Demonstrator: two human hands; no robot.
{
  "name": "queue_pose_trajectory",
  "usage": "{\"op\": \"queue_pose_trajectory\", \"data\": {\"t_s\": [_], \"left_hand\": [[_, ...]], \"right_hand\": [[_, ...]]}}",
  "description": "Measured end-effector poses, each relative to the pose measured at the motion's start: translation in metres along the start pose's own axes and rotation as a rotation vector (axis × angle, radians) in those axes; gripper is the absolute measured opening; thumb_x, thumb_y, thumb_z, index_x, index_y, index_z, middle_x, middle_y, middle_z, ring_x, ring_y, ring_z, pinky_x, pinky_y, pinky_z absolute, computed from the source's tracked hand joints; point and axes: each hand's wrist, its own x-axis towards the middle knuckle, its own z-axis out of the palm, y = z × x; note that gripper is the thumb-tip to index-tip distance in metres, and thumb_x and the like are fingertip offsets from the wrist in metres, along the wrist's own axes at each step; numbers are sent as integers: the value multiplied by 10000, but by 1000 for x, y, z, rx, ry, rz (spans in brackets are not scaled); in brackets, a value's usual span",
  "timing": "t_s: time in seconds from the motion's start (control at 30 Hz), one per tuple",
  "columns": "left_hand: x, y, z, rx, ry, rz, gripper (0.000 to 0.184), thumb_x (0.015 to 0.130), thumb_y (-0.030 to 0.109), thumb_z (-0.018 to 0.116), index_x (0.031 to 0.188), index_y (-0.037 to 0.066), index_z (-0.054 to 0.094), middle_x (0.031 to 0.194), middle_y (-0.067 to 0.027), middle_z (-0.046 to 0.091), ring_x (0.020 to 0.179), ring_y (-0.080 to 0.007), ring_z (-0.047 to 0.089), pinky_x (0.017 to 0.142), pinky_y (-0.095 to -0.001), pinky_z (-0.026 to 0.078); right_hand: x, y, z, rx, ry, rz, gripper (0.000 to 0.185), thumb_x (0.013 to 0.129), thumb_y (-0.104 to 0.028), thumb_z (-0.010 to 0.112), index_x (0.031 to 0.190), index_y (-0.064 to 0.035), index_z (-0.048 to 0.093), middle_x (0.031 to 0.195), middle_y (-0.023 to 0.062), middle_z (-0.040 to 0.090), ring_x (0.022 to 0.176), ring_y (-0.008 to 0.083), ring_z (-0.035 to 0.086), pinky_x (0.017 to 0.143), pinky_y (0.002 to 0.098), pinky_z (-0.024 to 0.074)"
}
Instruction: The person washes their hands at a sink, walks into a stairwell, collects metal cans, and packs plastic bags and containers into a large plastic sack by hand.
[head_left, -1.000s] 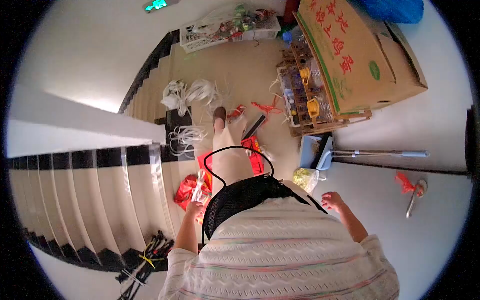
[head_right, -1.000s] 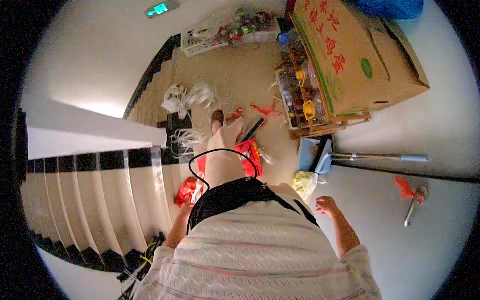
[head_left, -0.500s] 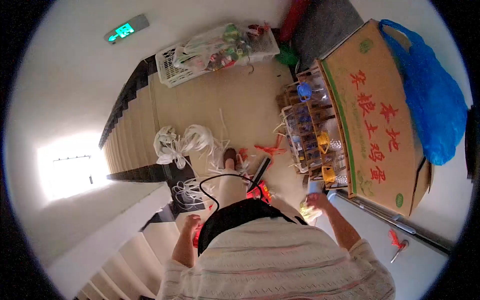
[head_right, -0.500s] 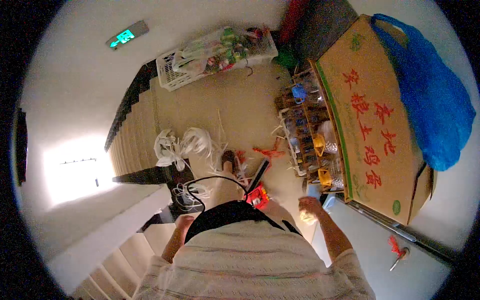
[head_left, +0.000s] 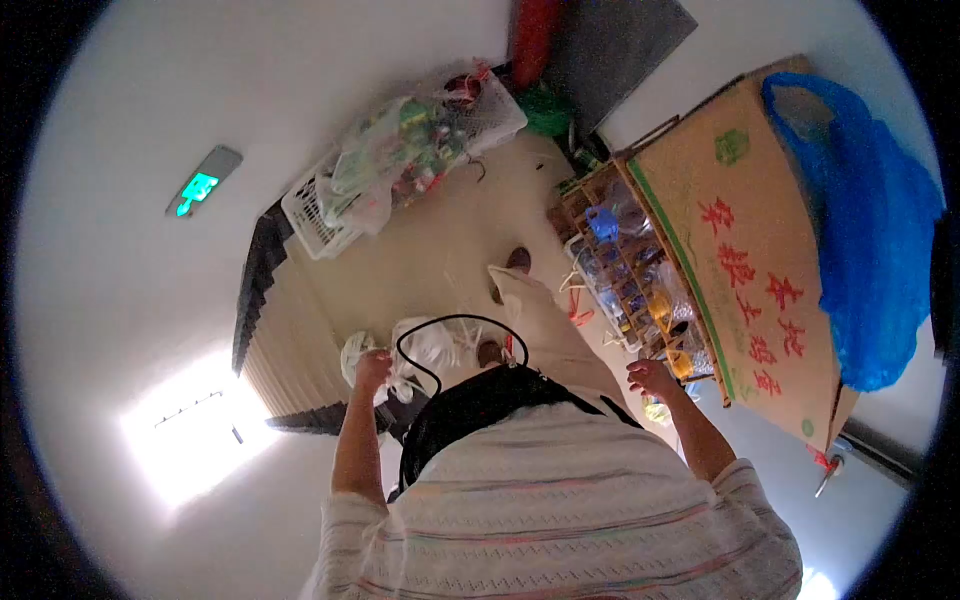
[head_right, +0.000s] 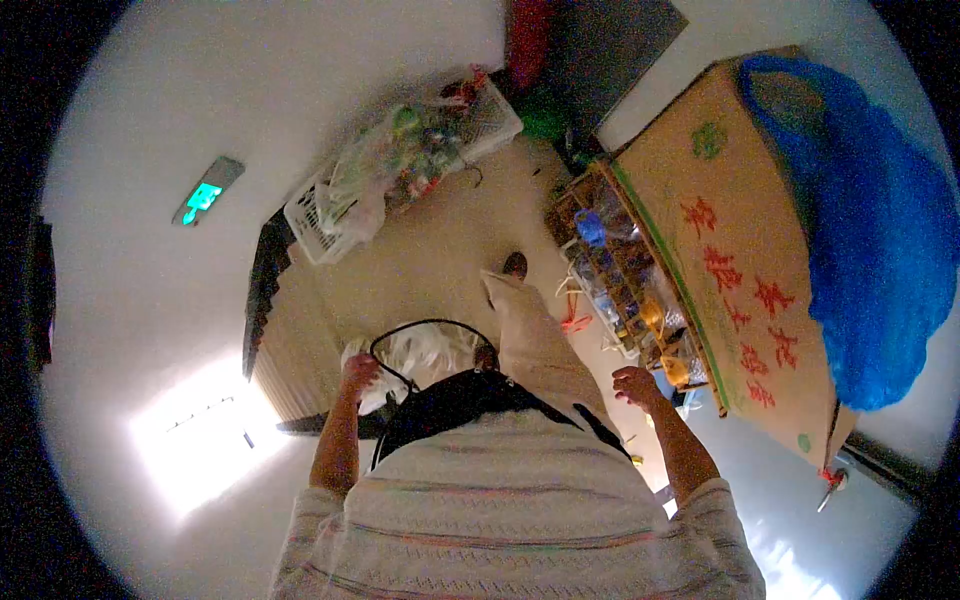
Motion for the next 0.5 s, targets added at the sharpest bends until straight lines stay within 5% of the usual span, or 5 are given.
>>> {"op": "queue_pose_trajectory", "data": {"t_s": [0.1,0.13,0.27,0.33,0.5], "left_hand": [[55,70,32,270,-1,137,178,695,76,551,862,20,579,703,-60,584,555,-133,540,492,-262,443],[55,99,44,704,24,381,227,676,92,566,897,46,590,713,-70,598,593,-121,558,516,-259,453],[182,107,73,724,-59,584,257,673,164,573,916,86,598,742,-105,612,643,-176,589,573,-301,469],[159,180,102,721,-46,691,252,682,198,564,910,99,600,760,-122,613,664,-216,598,601,-333,472],[171,278,157,747,-203,448,259,710,230,551,915,78,594,781,-125,608,707,-189,587,634,-309,464]], "right_hand": [[31,-37,-17,76,-84,-99,321,743,-208,598,1021,-72,514,790,43,588,644,135,587,479,266,436],[43,-53,-17,118,-22,-88,322,734,-206,604,1018,-78,521,789,52,589,657,142,584,504,274,446],[67,-132,-17,-248,76,-329,297,757,-203,575,990,-27,523,752,74,582,644,173,566,567,288,463],[81,-167,-10,-485,77,-365,303,759,-214,574,1006,-49,516,753,76,579,652,179,560,582,293,458],[138,-187,10,-169,37,-411,325,749,-189,556,1055,-95,500,791,66,577,710,179,562,630,301,450]]}}
